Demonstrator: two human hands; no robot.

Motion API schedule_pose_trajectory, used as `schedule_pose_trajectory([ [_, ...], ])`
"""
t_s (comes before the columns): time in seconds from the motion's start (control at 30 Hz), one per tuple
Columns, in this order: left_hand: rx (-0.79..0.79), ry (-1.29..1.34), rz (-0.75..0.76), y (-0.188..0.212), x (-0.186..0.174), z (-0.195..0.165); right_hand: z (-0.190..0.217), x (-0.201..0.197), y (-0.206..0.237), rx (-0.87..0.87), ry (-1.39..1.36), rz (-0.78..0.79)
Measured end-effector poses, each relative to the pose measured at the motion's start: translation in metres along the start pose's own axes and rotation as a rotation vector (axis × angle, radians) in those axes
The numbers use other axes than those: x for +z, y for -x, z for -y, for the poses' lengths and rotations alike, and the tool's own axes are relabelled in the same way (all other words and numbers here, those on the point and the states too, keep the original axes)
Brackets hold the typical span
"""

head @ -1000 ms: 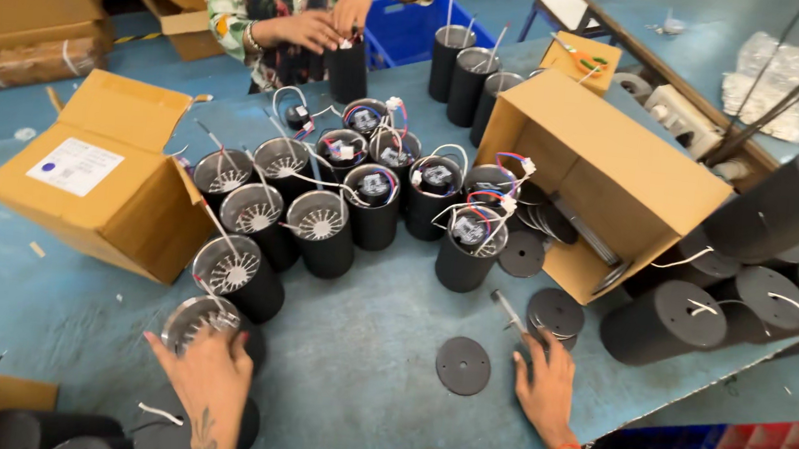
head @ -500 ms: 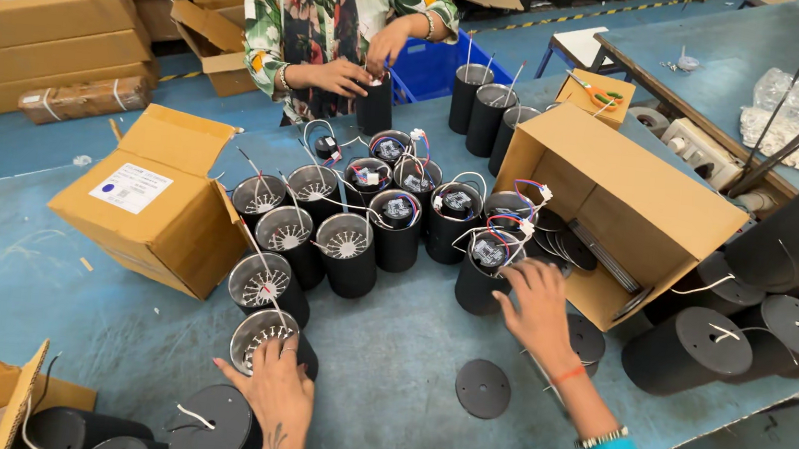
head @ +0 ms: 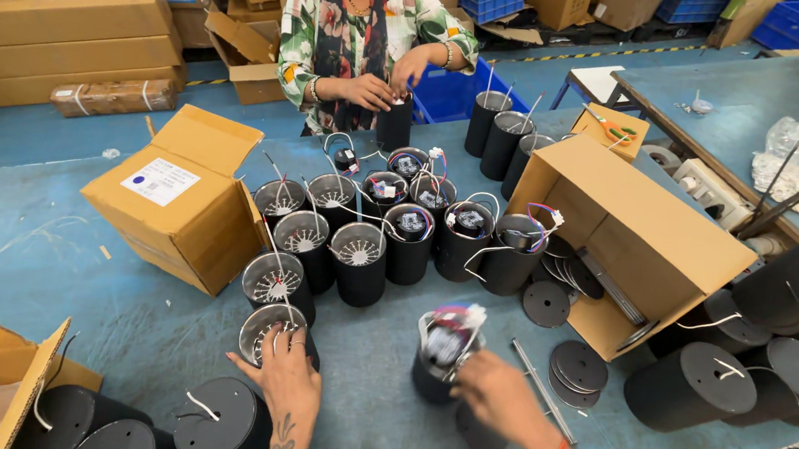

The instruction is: The person assembles cylindrical electronic devices by inserting internal components, securing lids, and inserting metal rods. They handle multiple units on a workbench, placing finished items into a crate.

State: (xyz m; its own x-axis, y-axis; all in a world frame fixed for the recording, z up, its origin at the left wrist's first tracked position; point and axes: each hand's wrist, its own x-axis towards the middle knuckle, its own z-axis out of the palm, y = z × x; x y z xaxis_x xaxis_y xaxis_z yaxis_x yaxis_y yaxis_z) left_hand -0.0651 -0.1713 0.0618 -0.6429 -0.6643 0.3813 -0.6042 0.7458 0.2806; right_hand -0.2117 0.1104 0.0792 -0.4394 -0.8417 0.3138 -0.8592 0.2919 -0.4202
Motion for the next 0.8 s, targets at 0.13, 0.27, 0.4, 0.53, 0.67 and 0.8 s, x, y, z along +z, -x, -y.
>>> schedule_pose_trajectory([
  [0.13, 0.092, 0.209, -0.234, 0.009, -0.014, -0.007, 0.043, 0.007, 0.016, -0.141, -0.197, 0.148],
  [0.27, 0.277, 0.51, -0.324, 0.043, -0.018, -0.017, 0.066, -0.001, 0.03, -0.245, -0.381, 0.152],
  [0.4, 0.213, 0.85, -0.074, 0.084, 0.003, -0.01, 0.055, -0.014, 0.032, -0.03, -0.237, -0.167],
  [0.53, 0.075, 1.004, 0.097, 0.112, 0.035, 0.004, 0.043, -0.019, 0.037, 0.395, -0.064, -0.199],
  [0.67, 0.015, 1.347, 0.178, 0.129, 0.058, -0.015, 0.051, -0.003, 0.043, 0.3, -0.351, -0.16],
  [0.8, -0.151, 1.63, 0.342, 0.144, 0.053, -0.04, 0.06, 0.017, 0.037, 0.177, -0.399, -0.24],
])
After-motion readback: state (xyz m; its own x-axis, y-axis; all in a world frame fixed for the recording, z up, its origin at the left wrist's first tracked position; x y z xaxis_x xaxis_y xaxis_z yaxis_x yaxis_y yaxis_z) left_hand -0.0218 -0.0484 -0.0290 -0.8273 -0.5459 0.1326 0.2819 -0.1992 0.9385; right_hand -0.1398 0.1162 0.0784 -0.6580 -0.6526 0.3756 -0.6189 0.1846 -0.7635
